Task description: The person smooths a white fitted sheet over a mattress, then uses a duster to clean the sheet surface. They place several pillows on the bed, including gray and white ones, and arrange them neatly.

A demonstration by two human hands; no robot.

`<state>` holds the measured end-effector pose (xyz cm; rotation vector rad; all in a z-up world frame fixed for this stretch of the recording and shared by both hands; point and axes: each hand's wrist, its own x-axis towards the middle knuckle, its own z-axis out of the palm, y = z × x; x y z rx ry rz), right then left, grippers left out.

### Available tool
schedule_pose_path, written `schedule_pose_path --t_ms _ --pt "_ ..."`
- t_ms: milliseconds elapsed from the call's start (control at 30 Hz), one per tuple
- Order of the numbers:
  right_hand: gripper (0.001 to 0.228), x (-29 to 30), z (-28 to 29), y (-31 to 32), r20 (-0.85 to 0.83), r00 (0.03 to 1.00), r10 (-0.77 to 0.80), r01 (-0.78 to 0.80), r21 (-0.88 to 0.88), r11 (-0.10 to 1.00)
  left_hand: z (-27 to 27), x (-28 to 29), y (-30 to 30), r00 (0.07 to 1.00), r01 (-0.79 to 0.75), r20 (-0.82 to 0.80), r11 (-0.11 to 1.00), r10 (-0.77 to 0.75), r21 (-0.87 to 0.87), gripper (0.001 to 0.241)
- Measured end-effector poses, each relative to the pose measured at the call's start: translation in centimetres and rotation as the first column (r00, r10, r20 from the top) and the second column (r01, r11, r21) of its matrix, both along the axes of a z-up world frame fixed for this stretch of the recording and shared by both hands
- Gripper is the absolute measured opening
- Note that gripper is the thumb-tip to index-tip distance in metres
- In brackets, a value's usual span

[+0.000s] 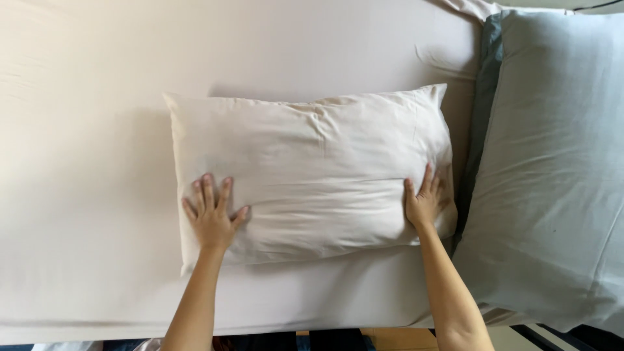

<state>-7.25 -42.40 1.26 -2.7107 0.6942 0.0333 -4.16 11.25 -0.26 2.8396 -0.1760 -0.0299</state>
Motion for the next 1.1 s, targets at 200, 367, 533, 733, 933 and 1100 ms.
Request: schedule_pose_path --t_ms 200,367,533,733,933,1100 --pt "0.09 -6.2 -1.7 -2.4 -0.151 0.903 -0.402 0.427 0.215 0.878 -3.1 -6.1 5.7 0.874 -0.396 -0.367 0.904 0.318 -0.16 0.096" --pt "0.106 -11.9 -6.4 -5.9 -0.051 0.853 -0.519 0.497 0.382 0.779 -5.4 -7.5 7.0 0.73 -0.606 -0.545 0.759 0.413 -0.237 0.106" --pt "0.077 -7.1 0.9 -4.1 -0.012 0.672 -0.74 0.333 0.898 0.288 -3.8 -3.8 11.5 0.63 -0.734 -0.743 0.487 0.228 -0.473 0.085" --pt "0.054 -4.4 20.2 -5.7 0.537 0.571 -0.621 -0.425 0.841 0.336 5.6 3.2 14.8 0.748 -0.662 -0.663 -0.033 0.032 -0.748 0.061" --pt "0.02 -1.1 26.5 -14.5 0.321 0.68 -0.659 -0.517 0.847 -0.122 7.0 10.2 18.2 0.878 -0.451 -0.474 -0.464 -0.074 -0.762 0.037" --pt "0.049 5.8 20.9 -9.6 0.376 0.747 -0.549 -0.254 0.923 0.288 14.3 13.6 11.0 0.934 -0.301 -0.347 -0.712 -0.086 -0.634 0.023"
